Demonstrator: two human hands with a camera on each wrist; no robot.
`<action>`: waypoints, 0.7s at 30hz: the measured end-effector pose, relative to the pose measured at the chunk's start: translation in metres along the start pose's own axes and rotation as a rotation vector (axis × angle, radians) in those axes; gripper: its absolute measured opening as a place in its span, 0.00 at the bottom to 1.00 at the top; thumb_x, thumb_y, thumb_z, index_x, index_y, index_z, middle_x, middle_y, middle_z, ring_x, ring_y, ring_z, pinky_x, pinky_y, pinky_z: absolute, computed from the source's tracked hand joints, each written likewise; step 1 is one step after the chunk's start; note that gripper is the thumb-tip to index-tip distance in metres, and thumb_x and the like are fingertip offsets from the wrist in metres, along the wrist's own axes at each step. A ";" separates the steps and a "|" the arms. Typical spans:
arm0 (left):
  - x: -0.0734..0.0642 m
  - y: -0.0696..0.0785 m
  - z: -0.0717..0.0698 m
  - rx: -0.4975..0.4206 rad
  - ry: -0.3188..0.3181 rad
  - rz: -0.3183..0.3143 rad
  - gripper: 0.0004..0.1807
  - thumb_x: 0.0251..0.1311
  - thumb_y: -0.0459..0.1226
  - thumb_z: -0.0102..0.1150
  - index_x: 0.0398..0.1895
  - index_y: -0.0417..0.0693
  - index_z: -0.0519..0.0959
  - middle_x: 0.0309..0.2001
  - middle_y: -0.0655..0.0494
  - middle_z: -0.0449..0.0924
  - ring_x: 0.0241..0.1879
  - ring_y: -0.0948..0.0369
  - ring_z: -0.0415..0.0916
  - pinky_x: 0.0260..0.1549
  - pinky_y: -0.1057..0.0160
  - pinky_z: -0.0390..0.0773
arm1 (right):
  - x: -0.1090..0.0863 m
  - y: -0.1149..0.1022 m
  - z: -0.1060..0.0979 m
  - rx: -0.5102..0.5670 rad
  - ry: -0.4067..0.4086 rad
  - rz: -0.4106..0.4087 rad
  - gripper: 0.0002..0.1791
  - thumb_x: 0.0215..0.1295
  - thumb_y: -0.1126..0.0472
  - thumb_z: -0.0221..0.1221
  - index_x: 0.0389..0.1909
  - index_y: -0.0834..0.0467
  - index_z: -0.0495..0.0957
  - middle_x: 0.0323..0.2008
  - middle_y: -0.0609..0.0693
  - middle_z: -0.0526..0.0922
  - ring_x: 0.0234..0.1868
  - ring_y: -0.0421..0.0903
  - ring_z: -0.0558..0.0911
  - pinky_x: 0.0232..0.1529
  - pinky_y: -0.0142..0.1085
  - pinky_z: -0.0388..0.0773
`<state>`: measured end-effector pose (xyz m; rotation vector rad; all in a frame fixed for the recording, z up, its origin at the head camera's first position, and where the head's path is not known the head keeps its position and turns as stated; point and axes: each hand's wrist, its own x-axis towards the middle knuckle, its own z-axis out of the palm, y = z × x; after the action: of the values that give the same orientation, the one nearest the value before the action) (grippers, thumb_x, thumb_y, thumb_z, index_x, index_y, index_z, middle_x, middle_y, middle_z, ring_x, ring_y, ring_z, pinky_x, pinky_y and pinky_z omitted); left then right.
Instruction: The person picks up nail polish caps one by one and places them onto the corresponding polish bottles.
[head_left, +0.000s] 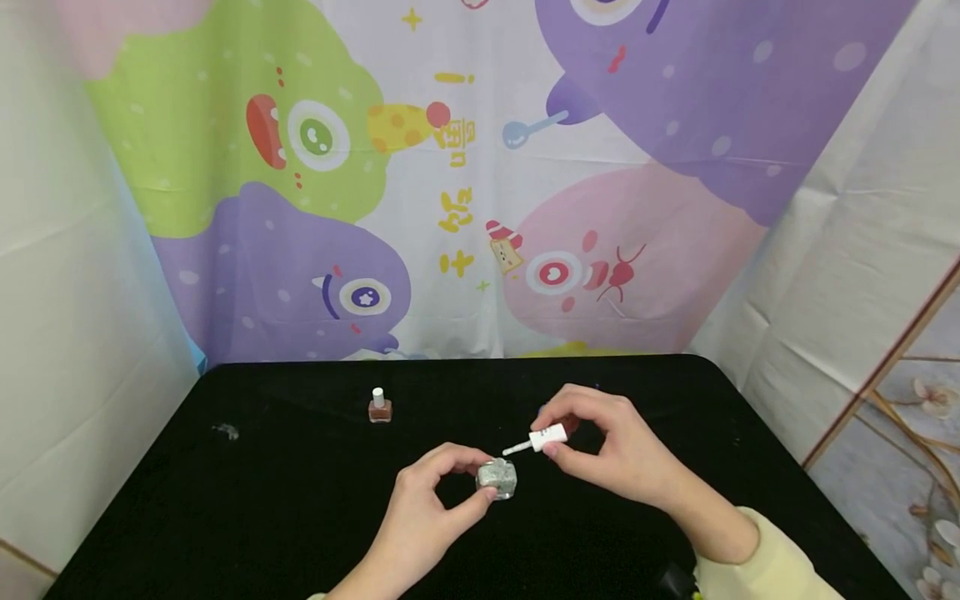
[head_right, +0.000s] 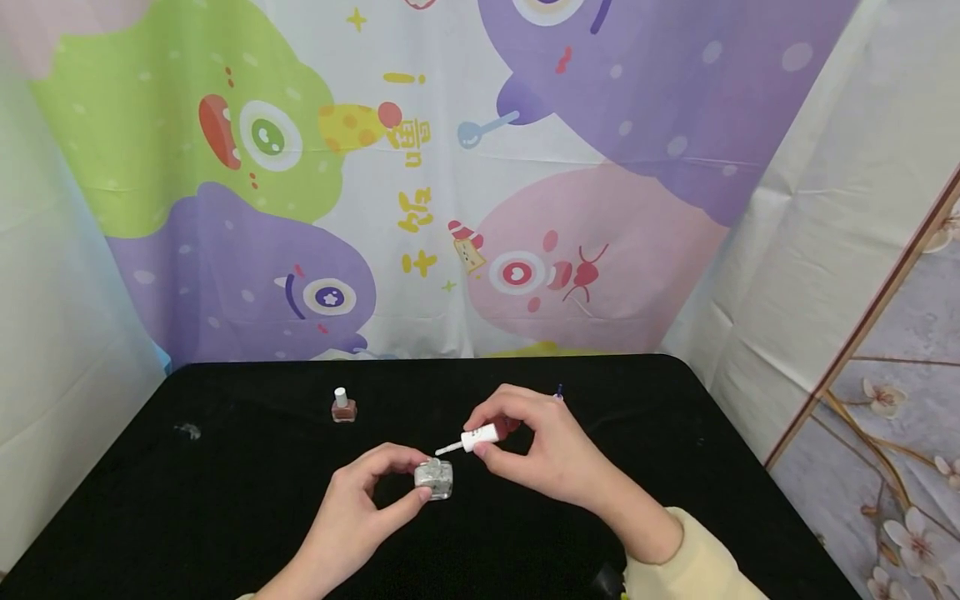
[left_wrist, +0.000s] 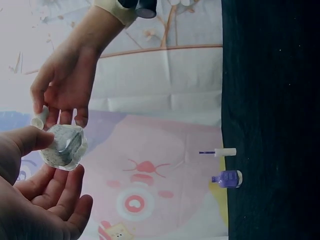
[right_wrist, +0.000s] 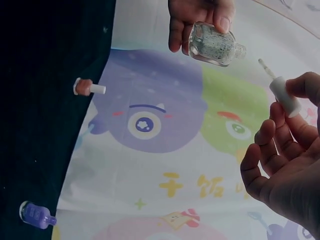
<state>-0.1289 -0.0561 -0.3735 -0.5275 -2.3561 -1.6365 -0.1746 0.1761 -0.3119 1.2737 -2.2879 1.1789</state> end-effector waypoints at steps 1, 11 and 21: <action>0.000 0.000 0.000 -0.001 -0.001 0.001 0.18 0.47 0.34 0.70 0.38 0.67 0.78 0.38 0.75 0.78 0.40 0.69 0.77 0.44 0.63 0.76 | 0.001 -0.001 0.000 -0.006 -0.005 0.000 0.13 0.55 0.67 0.64 0.38 0.48 0.78 0.35 0.40 0.80 0.33 0.36 0.75 0.35 0.32 0.76; 0.000 0.001 0.000 -0.003 -0.022 -0.006 0.18 0.48 0.34 0.70 0.38 0.67 0.78 0.38 0.75 0.78 0.40 0.69 0.76 0.44 0.64 0.76 | 0.006 -0.004 -0.002 -0.022 -0.061 -0.001 0.13 0.55 0.66 0.64 0.39 0.47 0.78 0.37 0.39 0.79 0.33 0.35 0.76 0.35 0.31 0.77; 0.000 -0.001 0.000 0.016 -0.066 0.001 0.16 0.50 0.37 0.69 0.39 0.66 0.78 0.39 0.74 0.78 0.40 0.69 0.76 0.44 0.64 0.76 | 0.008 -0.007 0.000 -0.008 -0.095 -0.027 0.13 0.55 0.67 0.64 0.38 0.48 0.77 0.37 0.40 0.79 0.33 0.35 0.76 0.35 0.30 0.77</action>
<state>-0.1290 -0.0565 -0.3742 -0.5880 -2.4128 -1.6228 -0.1739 0.1696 -0.3035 1.3809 -2.3313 1.1214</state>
